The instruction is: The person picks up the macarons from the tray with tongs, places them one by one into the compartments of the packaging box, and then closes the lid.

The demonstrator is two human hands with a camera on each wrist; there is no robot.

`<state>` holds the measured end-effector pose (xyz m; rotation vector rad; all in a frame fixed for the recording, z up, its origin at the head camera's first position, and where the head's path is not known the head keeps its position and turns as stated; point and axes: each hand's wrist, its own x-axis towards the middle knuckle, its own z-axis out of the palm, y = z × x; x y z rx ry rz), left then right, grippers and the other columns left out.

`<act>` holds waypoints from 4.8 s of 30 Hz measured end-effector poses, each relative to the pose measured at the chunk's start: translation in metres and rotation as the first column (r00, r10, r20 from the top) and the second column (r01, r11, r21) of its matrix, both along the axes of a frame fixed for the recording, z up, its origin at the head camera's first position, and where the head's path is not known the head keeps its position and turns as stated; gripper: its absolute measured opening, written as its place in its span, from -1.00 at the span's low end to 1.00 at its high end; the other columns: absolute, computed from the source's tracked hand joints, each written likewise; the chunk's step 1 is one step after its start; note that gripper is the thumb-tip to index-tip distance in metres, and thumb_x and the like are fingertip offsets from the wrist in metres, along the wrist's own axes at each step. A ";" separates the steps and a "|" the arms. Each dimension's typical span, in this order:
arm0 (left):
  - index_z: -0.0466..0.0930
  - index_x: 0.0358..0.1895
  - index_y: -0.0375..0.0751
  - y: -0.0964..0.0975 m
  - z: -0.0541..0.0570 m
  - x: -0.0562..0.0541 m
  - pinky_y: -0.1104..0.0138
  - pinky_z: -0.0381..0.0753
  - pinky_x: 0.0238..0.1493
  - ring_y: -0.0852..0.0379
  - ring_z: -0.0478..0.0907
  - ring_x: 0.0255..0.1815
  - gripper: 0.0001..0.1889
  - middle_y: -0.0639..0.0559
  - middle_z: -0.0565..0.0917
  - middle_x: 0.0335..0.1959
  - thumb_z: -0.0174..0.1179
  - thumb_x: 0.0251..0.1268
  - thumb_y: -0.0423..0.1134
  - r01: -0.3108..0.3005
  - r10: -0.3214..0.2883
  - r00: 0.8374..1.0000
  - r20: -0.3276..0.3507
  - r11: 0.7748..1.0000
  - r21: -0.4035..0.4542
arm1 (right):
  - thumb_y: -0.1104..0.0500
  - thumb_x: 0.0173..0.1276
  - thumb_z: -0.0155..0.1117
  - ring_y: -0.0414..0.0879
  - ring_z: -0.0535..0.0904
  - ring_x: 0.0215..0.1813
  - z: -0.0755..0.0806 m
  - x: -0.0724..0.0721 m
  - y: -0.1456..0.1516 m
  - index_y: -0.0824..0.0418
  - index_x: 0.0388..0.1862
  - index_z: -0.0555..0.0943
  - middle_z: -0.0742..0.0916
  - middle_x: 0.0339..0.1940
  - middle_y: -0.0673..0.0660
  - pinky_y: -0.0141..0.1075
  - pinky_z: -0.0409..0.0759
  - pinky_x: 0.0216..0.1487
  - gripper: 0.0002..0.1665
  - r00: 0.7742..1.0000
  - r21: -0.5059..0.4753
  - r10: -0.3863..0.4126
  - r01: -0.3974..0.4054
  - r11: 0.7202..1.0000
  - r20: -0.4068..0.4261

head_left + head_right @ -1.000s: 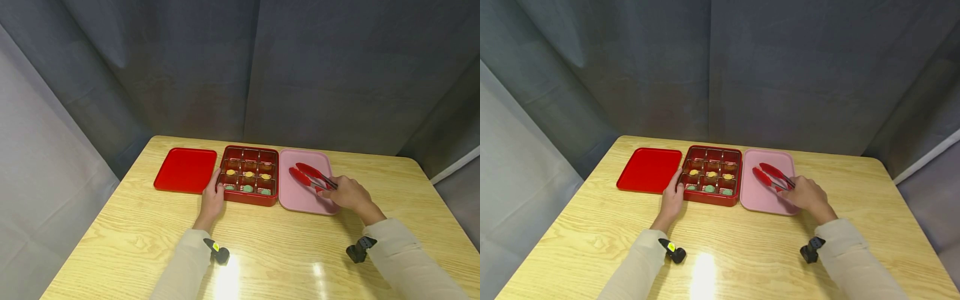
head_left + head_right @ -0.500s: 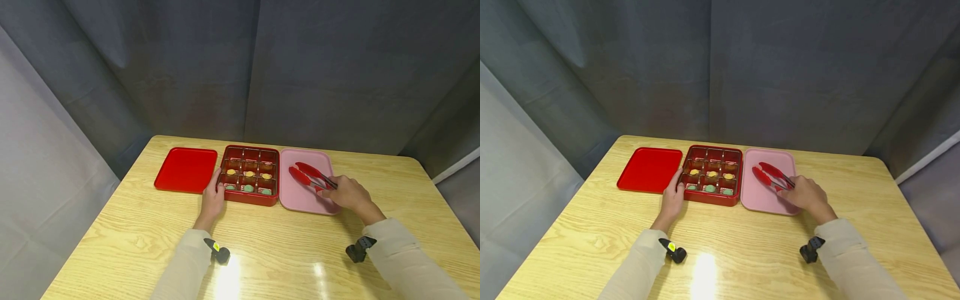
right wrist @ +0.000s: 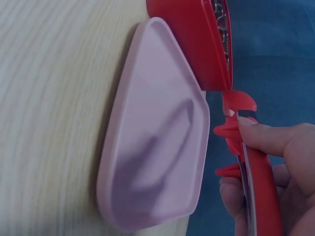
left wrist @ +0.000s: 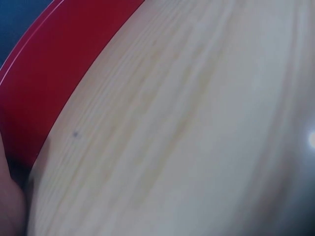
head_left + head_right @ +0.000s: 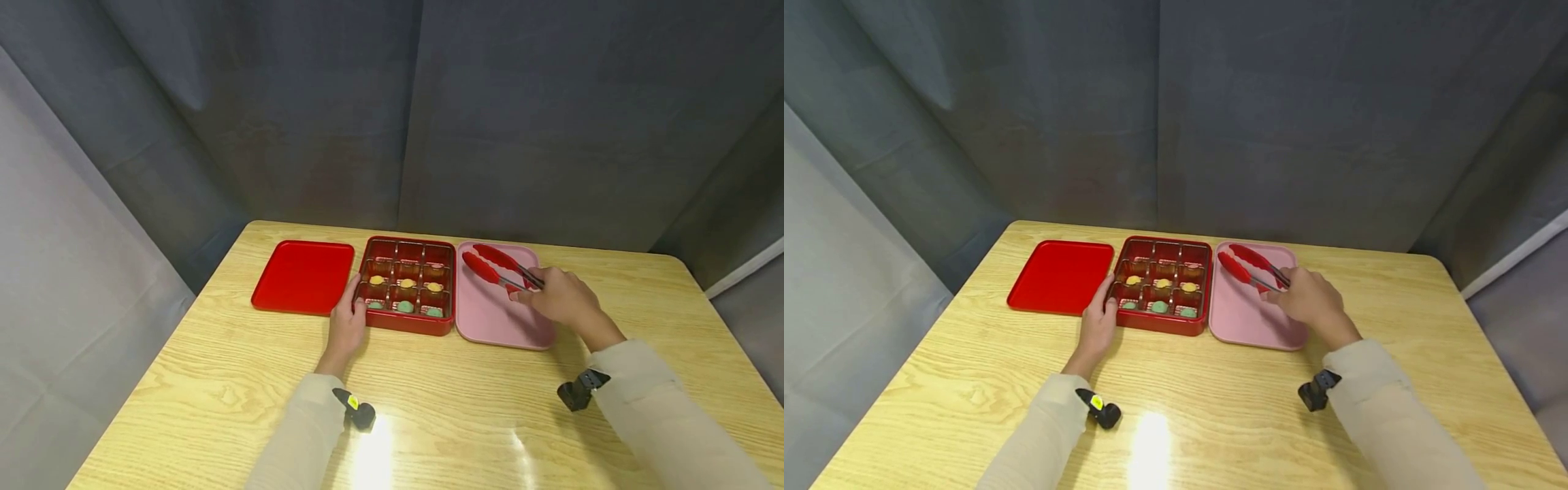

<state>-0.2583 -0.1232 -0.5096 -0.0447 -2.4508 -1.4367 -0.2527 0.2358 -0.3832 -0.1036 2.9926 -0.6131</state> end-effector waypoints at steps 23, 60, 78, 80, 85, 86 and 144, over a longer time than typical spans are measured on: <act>0.17 0.43 0.19 -0.001 0.003 0.001 0.06 0.45 0.12 -0.03 0.51 -0.20 -0.46 0.00 0.33 0.39 -0.17 0.39 -0.21 -0.005 0.005 1.000 0.022 1.000 0.007 | -0.11 0.14 0.37 0.04 0.45 -0.28 0.022 -0.016 -0.049 0.12 0.05 0.59 0.62 -0.38 0.10 -0.19 0.32 -0.39 -0.47 0.992 0.006 0.101 -0.100 0.995 -0.071; 0.18 0.43 0.19 0.001 0.007 0.005 0.06 0.45 0.08 -0.03 0.49 -0.12 -0.46 0.01 0.34 0.38 -0.16 0.40 -0.22 0.001 -0.001 1.000 0.017 1.000 0.015 | -0.09 0.13 0.37 -0.02 0.36 -0.45 0.016 -0.016 -0.066 0.12 -0.41 0.49 0.46 -0.60 0.04 -0.23 0.23 -0.44 -0.65 0.987 0.061 0.140 -0.135 0.989 -0.084; 0.18 0.43 0.22 -0.001 0.005 0.004 0.02 0.44 0.16 -0.09 0.51 -0.03 -0.46 -0.04 0.39 0.34 -0.16 0.40 -0.22 -0.001 0.000 1.000 0.025 1.000 0.024 | -0.15 0.11 0.37 -0.03 0.35 -0.47 0.004 -0.012 -0.047 0.17 -0.26 0.51 0.46 -0.55 0.08 -0.24 0.24 -0.52 -0.54 0.996 -0.037 0.045 -0.048 0.998 -0.077; 0.18 0.43 0.22 -0.001 0.005 0.004 0.02 0.39 0.22 -0.06 0.47 0.14 -0.46 -0.03 0.37 0.35 -0.16 0.40 -0.21 -0.006 0.005 1.000 0.029 1.000 0.021 | -0.18 0.10 0.37 0.01 0.39 -0.41 0.002 -0.011 -0.043 0.20 -0.10 0.52 0.52 -0.48 0.11 -0.22 0.28 -0.47 -0.42 0.998 -0.066 0.019 -0.023 0.998 -0.059; 0.17 0.43 0.21 -0.002 0.004 0.003 0.00 0.30 0.30 -0.04 0.30 0.36 -0.47 -0.01 0.35 0.37 -0.16 0.41 -0.20 -0.009 0.008 1.000 0.028 1.000 0.015 | -0.24 0.02 0.41 0.09 0.44 -0.25 0.000 -0.008 -0.035 0.28 0.19 0.41 0.61 -0.27 0.22 -0.18 0.37 -0.37 -0.10 0.999 -0.092 -0.038 0.035 0.995 -0.030; 0.17 0.43 0.20 -0.002 0.003 0.003 -0.01 0.31 0.30 -0.04 0.30 0.36 -0.47 -0.01 0.35 0.37 -0.16 0.41 -0.20 -0.008 0.008 1.000 0.027 1.000 0.015 | -0.27 -0.01 0.41 0.09 0.44 -0.26 -0.001 -0.007 -0.033 0.28 0.19 0.40 0.61 -0.29 0.22 -0.18 0.37 -0.38 -0.08 0.998 -0.092 -0.050 0.047 0.995 -0.029; 0.17 0.43 0.18 -0.002 0.003 0.002 0.02 0.34 0.28 -0.05 0.38 0.28 -0.46 -0.02 0.35 0.37 -0.15 0.41 -0.23 0.005 -0.006 1.000 0.018 1.000 0.024 | -0.42 0.06 0.21 0.50 0.11 0.29 -0.088 0.040 0.098 0.51 0.44 -0.19 0.17 0.35 0.60 0.30 0.24 0.16 0.40 0.777 -0.266 -0.622 0.623 0.736 0.097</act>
